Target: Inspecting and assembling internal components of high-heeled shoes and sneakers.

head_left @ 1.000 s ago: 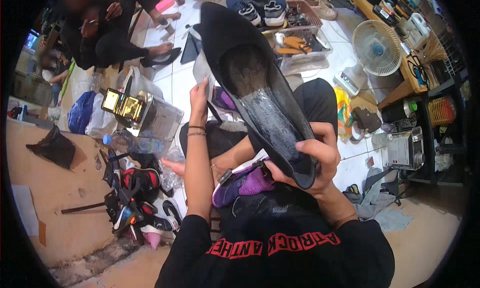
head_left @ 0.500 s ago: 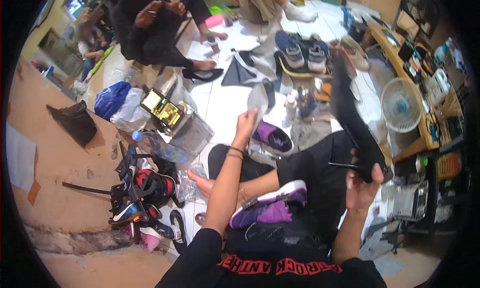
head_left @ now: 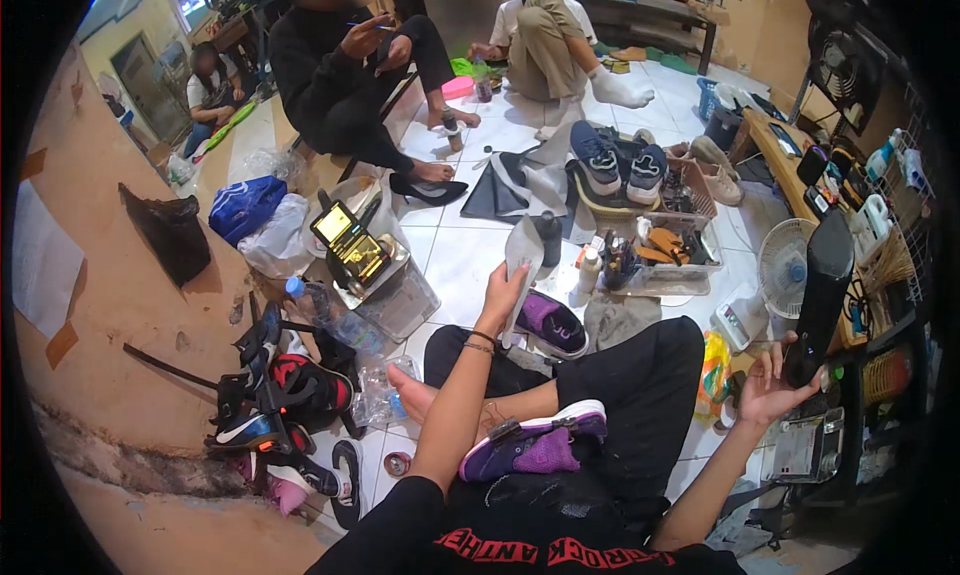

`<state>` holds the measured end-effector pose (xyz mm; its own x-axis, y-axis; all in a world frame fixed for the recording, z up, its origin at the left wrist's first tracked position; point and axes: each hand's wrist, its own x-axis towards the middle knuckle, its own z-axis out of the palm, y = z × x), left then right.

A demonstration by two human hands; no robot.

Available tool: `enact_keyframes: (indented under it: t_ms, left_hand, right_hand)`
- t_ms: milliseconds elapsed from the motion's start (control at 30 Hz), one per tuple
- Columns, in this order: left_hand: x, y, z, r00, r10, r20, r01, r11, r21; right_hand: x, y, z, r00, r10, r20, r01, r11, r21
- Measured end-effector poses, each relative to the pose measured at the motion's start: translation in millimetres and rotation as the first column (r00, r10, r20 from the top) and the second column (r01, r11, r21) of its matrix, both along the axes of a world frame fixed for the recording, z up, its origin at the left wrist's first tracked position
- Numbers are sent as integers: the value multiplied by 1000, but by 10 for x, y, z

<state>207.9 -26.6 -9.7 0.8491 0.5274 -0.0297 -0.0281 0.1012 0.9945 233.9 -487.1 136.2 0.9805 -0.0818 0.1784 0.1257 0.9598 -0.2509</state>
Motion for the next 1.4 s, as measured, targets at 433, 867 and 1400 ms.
enact_keyframes:
  t_ms: [433,867,1400]
  left_hand:
    - [-53,47,82,992,-122,-14,120,988,-93]
    - [-159,42,230,989,-145,-9,144,987,-73]
    - [-852,-646,1388,494,-446,746,785,597,-163]
  right_hand:
    - [-4,-349,-74,991,-123,-55,121,992,-41]
    - [-376,-228,-159,898,-348,270,380,299,-876]
    - [-962,336,-195,808,561,179,390,-282,-876]
